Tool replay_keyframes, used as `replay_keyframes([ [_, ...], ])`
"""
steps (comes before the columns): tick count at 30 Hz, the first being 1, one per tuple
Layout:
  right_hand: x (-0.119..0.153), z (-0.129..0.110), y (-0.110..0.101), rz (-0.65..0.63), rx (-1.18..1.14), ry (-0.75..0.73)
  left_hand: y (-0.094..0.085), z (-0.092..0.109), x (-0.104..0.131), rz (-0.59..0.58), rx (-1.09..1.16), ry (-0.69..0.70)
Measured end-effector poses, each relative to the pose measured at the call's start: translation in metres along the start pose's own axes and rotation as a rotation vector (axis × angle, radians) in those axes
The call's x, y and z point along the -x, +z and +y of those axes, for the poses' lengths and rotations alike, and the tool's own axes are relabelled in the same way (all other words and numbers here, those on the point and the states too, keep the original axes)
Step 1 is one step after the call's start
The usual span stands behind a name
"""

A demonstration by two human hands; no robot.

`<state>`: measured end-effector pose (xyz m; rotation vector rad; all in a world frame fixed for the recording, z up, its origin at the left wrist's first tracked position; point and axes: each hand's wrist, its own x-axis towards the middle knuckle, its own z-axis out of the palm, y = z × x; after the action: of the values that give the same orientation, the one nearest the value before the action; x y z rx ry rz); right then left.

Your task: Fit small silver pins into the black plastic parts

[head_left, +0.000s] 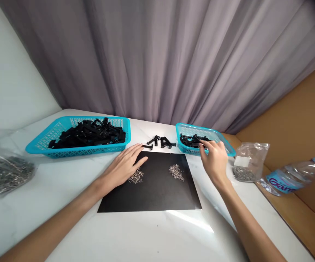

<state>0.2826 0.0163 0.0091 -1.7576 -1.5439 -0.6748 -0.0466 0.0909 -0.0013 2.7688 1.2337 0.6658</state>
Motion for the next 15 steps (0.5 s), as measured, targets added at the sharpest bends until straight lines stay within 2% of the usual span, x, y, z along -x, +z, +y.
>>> replay_keyframes([
  [2, -0.005, 0.022, 0.008, -0.024, 0.089, 0.001, 0.003, -0.008, 0.000, 0.020, -0.069, 0.026],
  [4, -0.006, 0.031, 0.011, -0.017, 0.100, -0.009, 0.006, -0.011, -0.002, 0.052, -0.113, 0.060],
  [6, -0.005, 0.027, 0.006, 0.002, 0.021, -0.026, 0.009, -0.011, -0.008, 0.068, -0.134, 0.090],
  [8, -0.004, 0.015, -0.004, -0.036, -0.159, -0.064, 0.012, -0.010, -0.018, 0.065, -0.152, 0.120],
  [9, -0.003, 0.007, -0.010, -0.099, -0.272, -0.090, 0.013, -0.009, -0.024, 0.061, -0.164, 0.135],
  [11, 0.001, -0.005, -0.021, -0.319, -0.466, -0.145, 0.014, -0.006, -0.036, 0.052, -0.190, 0.158],
  [13, 0.008, -0.011, -0.027, -0.535, -0.539, -0.170, 0.014, -0.005, -0.045, 0.047, -0.211, 0.170],
  [15, 0.017, -0.012, -0.029, -0.674, -0.540, -0.170, 0.013, -0.004, -0.051, 0.045, -0.221, 0.179],
])
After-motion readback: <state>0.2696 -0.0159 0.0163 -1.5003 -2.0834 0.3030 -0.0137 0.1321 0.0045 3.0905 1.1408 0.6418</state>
